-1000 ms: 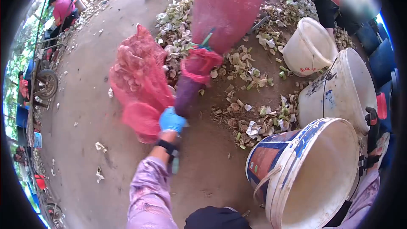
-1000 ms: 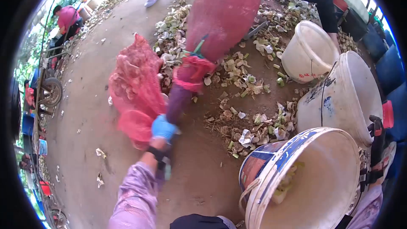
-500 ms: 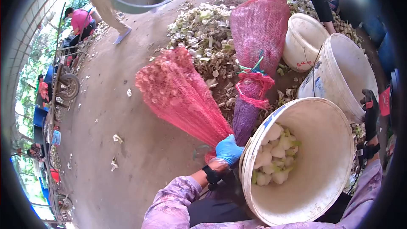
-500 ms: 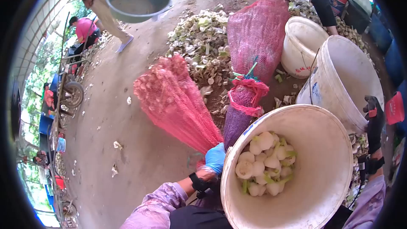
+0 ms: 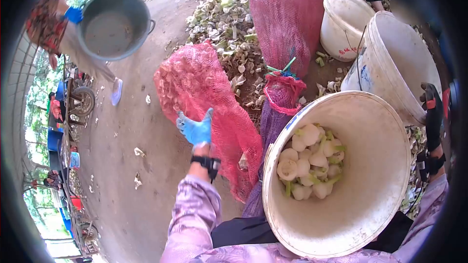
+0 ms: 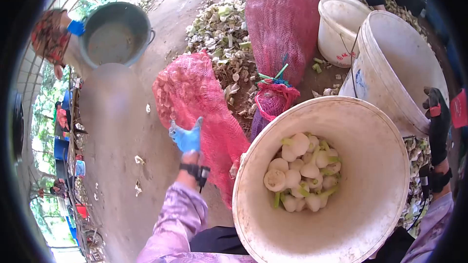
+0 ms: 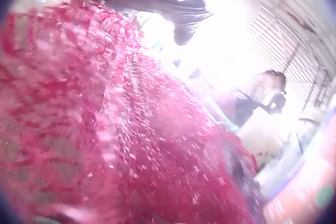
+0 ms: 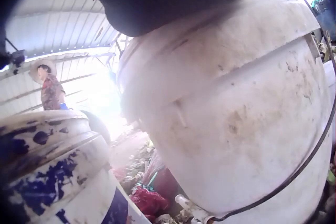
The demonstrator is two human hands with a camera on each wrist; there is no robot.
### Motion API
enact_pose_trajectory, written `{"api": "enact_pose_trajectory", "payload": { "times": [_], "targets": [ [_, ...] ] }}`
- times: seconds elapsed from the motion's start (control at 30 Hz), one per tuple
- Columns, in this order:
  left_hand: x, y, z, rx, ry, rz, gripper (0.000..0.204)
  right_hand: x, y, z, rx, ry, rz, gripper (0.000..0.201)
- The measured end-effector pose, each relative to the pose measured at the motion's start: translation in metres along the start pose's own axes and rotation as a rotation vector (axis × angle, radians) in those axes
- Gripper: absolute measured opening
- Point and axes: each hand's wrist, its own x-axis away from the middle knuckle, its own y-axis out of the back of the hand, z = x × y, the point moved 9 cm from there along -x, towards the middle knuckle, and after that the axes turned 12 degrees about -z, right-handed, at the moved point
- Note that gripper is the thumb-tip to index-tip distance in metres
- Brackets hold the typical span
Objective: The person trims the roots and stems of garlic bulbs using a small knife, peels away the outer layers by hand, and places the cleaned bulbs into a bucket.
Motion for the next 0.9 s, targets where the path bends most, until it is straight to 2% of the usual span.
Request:
{"api": "enact_pose_trajectory", "payload": {
  "times": [0.07, 0.13, 0.2, 0.23, 0.27, 0.3, 0.33, 0.37, 0.4, 0.43, 0.47, 0.53, 0.6, 0.67, 0.7, 0.73, 0.77, 0.83, 0.87, 0.9],
  "targets": [
    [0.002, -0.041, 0.042, -0.008, 0.508, 0.163, 0.079, 0.002, 0.004, 0.011, 0.034, 0.076, -0.061, 0.03],
    [0.034, -0.1, 0.087, -0.269, 0.637, 0.418, 0.074, -0.003, 0.007, -0.01, -0.031, 0.015, -0.058, 0.029],
    [0.103, -0.187, 0.126, 0.453, 1.026, 0.564, 0.05, 0.0, 0.0, -0.027, -0.016, -0.092, 0.032, 0.035],
    [0.103, -0.24, 0.134, 0.079, 0.544, 0.781, 0.036, 0.0, 0.0, -0.048, -0.082, -0.077, 0.003, 0.038],
    [0.075, -0.245, 0.094, -0.301, 0.05, 0.947, 0.026, 0.004, -0.006, -0.024, -0.11, -0.083, 0.014, 0.038],
    [0.092, -0.186, 0.109, -0.33, 0.06, 0.935, 0.026, 0.008, -0.002, 0.015, -0.05, 0.097, -0.005, 0.03],
    [0.014, -0.162, -0.029, -0.364, -0.637, 0.865, 0.012, 0.012, 0.001, 0.073, 0.007, 0.277, -0.019, 0.031],
    [-0.008, -0.132, -0.072, -0.35, -0.84, 0.569, 0.008, 0.017, -0.002, 0.063, -0.324, -0.548, -0.005, 0.029],
    [-0.032, -0.096, -0.106, -0.089, -0.82, 0.373, 0.01, 0.016, -0.006, 0.055, -0.34, -0.546, 0.036, 0.029],
    [-0.049, -0.125, -0.086, 0.342, -0.334, 0.481, 0.012, 0.011, -0.002, 0.066, -0.182, -0.141, 0.095, 0.03],
    [-0.053, -0.066, -0.155, 0.041, -0.917, 0.239, 0.012, 0.016, -0.005, 0.087, -0.026, 0.273, 0.136, 0.031],
    [-0.05, -0.06, -0.185, 0.235, -0.831, 0.327, 0.011, 0.016, -0.011, 0.089, 0.012, 0.281, 0.179, 0.034],
    [-0.036, -0.051, -0.195, 0.499, -0.398, 0.615, 0.007, 0.016, -0.014, 0.09, 0.083, 0.286, 0.229, 0.036],
    [-0.026, -0.036, -0.188, 0.413, -0.033, 0.882, 0.029, 0.018, -0.017, 0.092, -0.012, 0.118, 0.274, 0.039],
    [-0.024, -0.032, -0.177, 0.362, 0.0, 0.999, 0.053, 0.019, -0.017, 0.101, 0.004, 0.123, 0.296, 0.039],
    [-0.026, -0.032, -0.158, 0.323, 0.068, 1.032, 0.057, 0.018, -0.016, 0.092, -0.203, -0.316, 0.223, 0.039],
    [-0.018, -0.025, -0.138, 0.478, 0.278, 1.17, 0.057, 0.015, -0.013, 0.085, -0.19, -0.315, 0.224, 0.039],
    [-0.03, 0.024, -0.106, 0.51, 0.516, 0.95, 0.045, 0.014, -0.006, 0.072, -0.284, -0.318, 0.205, 0.039],
    [-0.028, 0.04, -0.081, 0.486, 0.583, 0.89, 0.045, 0.014, -0.007, 0.084, -0.168, 0.12, 0.284, 0.039],
    [-0.021, 0.056, -0.054, 0.461, 0.649, 0.825, 0.045, 0.012, -0.006, 0.069, -0.28, 0.085, 0.295, 0.04]
  ]
}}
